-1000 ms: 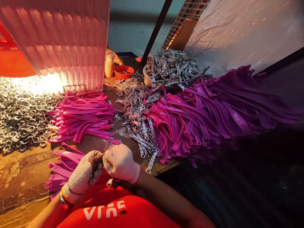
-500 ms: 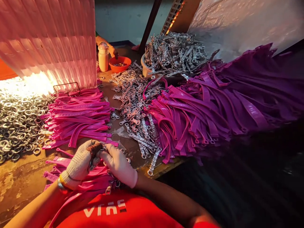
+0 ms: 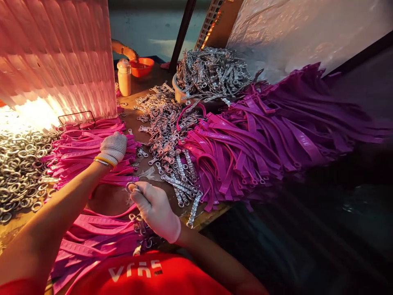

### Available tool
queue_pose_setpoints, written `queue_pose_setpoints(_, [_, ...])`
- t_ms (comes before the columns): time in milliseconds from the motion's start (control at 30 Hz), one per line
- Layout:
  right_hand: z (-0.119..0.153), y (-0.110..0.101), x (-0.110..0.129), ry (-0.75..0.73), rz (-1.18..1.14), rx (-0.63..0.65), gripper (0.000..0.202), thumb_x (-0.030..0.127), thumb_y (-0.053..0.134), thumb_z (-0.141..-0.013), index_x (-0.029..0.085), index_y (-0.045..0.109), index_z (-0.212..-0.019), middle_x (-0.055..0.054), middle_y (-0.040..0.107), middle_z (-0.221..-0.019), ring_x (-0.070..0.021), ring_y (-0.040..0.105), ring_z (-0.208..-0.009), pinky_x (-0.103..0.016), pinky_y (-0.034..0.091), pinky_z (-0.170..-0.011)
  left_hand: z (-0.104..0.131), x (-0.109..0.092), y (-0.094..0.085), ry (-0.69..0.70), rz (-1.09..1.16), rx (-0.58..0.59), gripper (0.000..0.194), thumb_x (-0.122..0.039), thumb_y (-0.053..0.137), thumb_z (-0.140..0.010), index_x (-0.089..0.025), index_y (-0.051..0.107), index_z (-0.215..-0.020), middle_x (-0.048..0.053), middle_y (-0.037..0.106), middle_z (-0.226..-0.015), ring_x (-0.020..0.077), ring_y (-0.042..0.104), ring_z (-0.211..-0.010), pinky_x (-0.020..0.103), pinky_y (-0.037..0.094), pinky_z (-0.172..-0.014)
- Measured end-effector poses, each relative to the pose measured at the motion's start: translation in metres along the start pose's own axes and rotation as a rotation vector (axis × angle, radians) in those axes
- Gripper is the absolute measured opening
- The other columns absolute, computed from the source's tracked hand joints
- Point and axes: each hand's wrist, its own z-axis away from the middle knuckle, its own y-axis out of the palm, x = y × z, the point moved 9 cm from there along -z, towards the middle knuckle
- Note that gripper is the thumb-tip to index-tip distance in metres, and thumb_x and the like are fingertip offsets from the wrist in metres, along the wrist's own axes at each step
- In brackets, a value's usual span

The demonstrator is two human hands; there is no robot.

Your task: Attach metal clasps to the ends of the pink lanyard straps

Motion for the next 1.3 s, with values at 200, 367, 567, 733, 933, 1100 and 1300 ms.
queue_pose_setpoints(200, [0.003,0.006,-0.007,-0.018,0.123,0.022,0.027,0.027,0.05,-0.1,0.021,0.064,-0.123,-0.006,0.075,-0.097,-0.0186,0.068,-0.082,-0.029,0.051,-0.076,0.072,-0.002,-0.018,-0.033,0.31,0.13,0.015,-0.026,0.065,-0.086,-0.013,0.069,-0.092,0.005,0.065,-0.072,0.0136,0.057,-0.058,0.021,0.039,-0.051])
queue_pose_setpoints(367, [0.002,0.018,0.006,-0.138,0.294,0.105,0.026,0.022,0.046,-0.101,0.02,0.065,-0.118,-0.008,0.073,-0.1,-0.0218,0.066,-0.095,-0.033,0.048,-0.086,0.171,0.021,0.01,-0.356,1.074,0.315,0.034,-0.049,0.071,-0.084,-0.018,0.06,-0.092,-0.005,0.053,-0.057,0.005,0.034,-0.037,0.016,0.025,-0.034])
queue_pose_setpoints(567, [0.009,0.034,0.02,-0.182,0.633,0.238,0.025,0.022,0.045,-0.1,0.018,0.063,-0.116,-0.006,0.068,-0.087,-0.0218,0.06,-0.081,-0.035,0.04,-0.073,0.218,0.023,0.017,-0.398,1.049,0.266,0.043,-0.06,0.064,-0.087,-0.018,0.055,-0.08,-0.007,0.043,-0.046,0.0055,0.027,-0.036,0.016,0.021,-0.032])
queue_pose_setpoints(733, [0.018,0.046,0.024,-0.307,0.952,0.403,0.017,0.018,0.049,-0.095,0.014,0.06,-0.107,-0.008,0.063,-0.084,-0.0229,0.054,-0.074,-0.037,0.031,-0.065,0.23,0.013,0.022,-0.36,0.875,0.265,0.039,-0.056,0.06,-0.087,-0.02,0.052,-0.073,-0.007,0.042,-0.046,0.0079,0.03,-0.038,0.019,0.023,-0.035])
queue_pose_setpoints(933, [0.028,0.055,0.007,-0.351,0.998,0.515,0.013,0.018,0.046,-0.097,0.014,0.058,-0.101,-0.01,0.064,-0.084,-0.0226,0.056,-0.074,-0.036,0.031,-0.065,0.233,0.011,0.028,-0.093,0.478,0.138,0.008,-0.018,0.06,-0.073,-0.018,0.059,-0.065,0.001,0.063,-0.065,0.0135,0.049,-0.061,0.022,0.037,-0.056])
queue_pose_setpoints(1100, [0.024,0.052,0.002,-0.2,0.786,0.499,0.018,0.022,0.047,-0.1,0.017,0.058,-0.113,-0.008,0.071,-0.096,-0.0211,0.065,-0.088,-0.032,0.038,-0.073,0.247,0.036,0.054,-0.313,0.777,0.276,0.02,-0.035,0.057,-0.086,-0.017,0.063,-0.079,-0.005,0.047,-0.049,0.0104,0.036,-0.043,0.021,0.029,-0.044])
queue_pose_setpoints(1300, [0.027,0.058,-0.024,0.082,0.77,0.696,0.034,0.045,0.06,-0.093,0.02,0.06,-0.117,-0.007,0.076,-0.091,-0.025,0.073,-0.083,-0.029,0.041,-0.064,0.252,0.037,0.043,-0.138,0.545,0.118,0.017,-0.026,0.057,-0.089,-0.016,0.071,-0.089,0.003,0.07,-0.076,0.0177,0.06,-0.071,0.026,0.046,-0.067])
